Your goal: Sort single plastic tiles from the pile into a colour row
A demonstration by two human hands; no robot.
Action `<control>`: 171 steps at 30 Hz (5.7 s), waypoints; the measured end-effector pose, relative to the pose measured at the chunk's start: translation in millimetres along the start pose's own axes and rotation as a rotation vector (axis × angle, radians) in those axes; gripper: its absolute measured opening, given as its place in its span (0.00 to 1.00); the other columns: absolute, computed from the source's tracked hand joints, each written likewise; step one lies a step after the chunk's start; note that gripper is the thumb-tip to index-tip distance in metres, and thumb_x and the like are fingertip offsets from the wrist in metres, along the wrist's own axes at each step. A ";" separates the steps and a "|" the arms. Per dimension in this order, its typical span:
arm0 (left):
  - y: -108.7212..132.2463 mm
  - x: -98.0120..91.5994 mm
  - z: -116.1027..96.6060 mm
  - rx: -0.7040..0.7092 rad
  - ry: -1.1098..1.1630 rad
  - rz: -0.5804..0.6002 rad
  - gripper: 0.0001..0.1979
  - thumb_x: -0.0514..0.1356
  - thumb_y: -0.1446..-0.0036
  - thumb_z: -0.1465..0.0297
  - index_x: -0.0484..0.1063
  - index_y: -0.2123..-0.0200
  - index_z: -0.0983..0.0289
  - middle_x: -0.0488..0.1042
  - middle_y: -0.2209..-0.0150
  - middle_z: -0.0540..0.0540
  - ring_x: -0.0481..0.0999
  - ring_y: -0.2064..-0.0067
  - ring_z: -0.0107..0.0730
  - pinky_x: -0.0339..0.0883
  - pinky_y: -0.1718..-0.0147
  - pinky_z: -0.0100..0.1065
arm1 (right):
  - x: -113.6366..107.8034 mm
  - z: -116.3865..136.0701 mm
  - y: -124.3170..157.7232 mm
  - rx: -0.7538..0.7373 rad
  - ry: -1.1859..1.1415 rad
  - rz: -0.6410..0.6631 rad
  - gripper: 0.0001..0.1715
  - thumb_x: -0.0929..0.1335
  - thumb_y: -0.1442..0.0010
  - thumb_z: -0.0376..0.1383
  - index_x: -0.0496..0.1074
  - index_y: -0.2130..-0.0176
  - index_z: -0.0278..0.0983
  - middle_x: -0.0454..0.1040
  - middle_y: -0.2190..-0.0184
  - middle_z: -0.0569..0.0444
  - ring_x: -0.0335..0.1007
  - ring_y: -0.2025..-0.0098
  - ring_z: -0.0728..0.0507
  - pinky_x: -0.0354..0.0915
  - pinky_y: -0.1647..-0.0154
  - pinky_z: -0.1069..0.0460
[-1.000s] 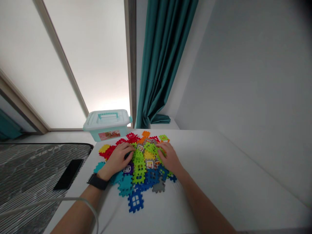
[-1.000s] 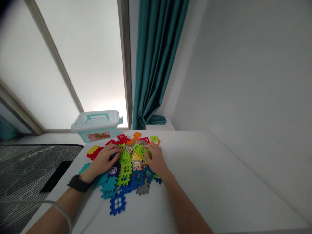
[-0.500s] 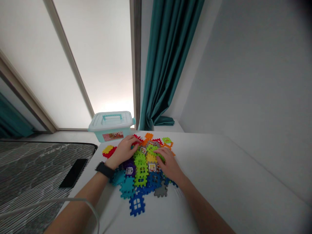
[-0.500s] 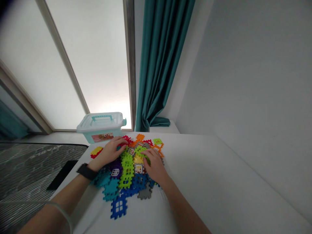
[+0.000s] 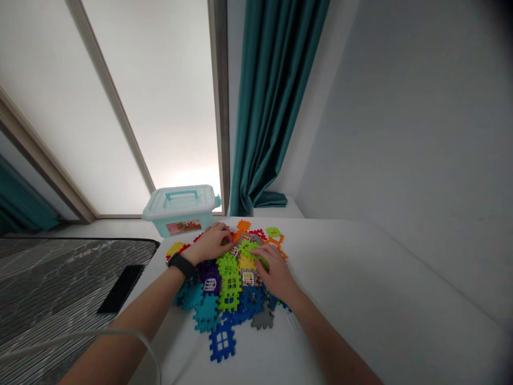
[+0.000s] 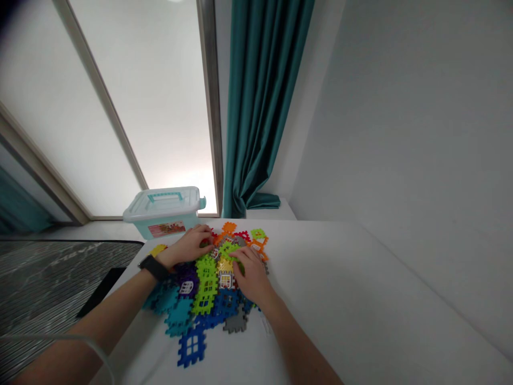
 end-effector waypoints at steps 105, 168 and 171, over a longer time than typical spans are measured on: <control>61.4 6.5 -49.9 0.136 -0.051 -0.424 0.24 0.64 0.38 0.62 0.70 0.40 0.57 0.66 0.38 0.64 0.66 0.38 0.54 0.63 0.41 0.57 | -12.2 23.2 4.3 -0.257 0.086 -0.193 0.18 0.67 0.37 0.29 0.72 0.49 0.42 0.76 0.49 0.49 0.71 0.46 0.40 0.66 0.41 0.41; 56.1 14.1 -61.5 0.157 -0.126 -0.336 0.14 0.55 0.33 0.66 0.73 0.49 0.63 0.74 0.50 0.62 0.75 0.49 0.47 0.69 0.51 0.46 | -104.1 -126.2 61.2 0.210 0.373 0.013 0.11 0.67 0.37 0.35 0.77 0.56 0.40 0.79 0.52 0.47 0.73 0.47 0.38 0.67 0.43 0.39; 55.7 14.4 -62.4 0.174 -0.147 -0.337 0.14 0.55 0.33 0.66 0.73 0.49 0.63 0.75 0.50 0.62 0.76 0.50 0.47 0.69 0.53 0.46 | -102.5 -132.9 51.3 0.267 0.447 0.030 0.12 0.66 0.36 0.34 0.77 0.54 0.41 0.78 0.49 0.48 0.71 0.45 0.38 0.65 0.43 0.39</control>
Point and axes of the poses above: each hand's wrist, its own y-axis away from the middle knuckle, its own x-axis out of the palm, z = x × y, the point moved 3 cm from there along -y, towards the middle knuckle
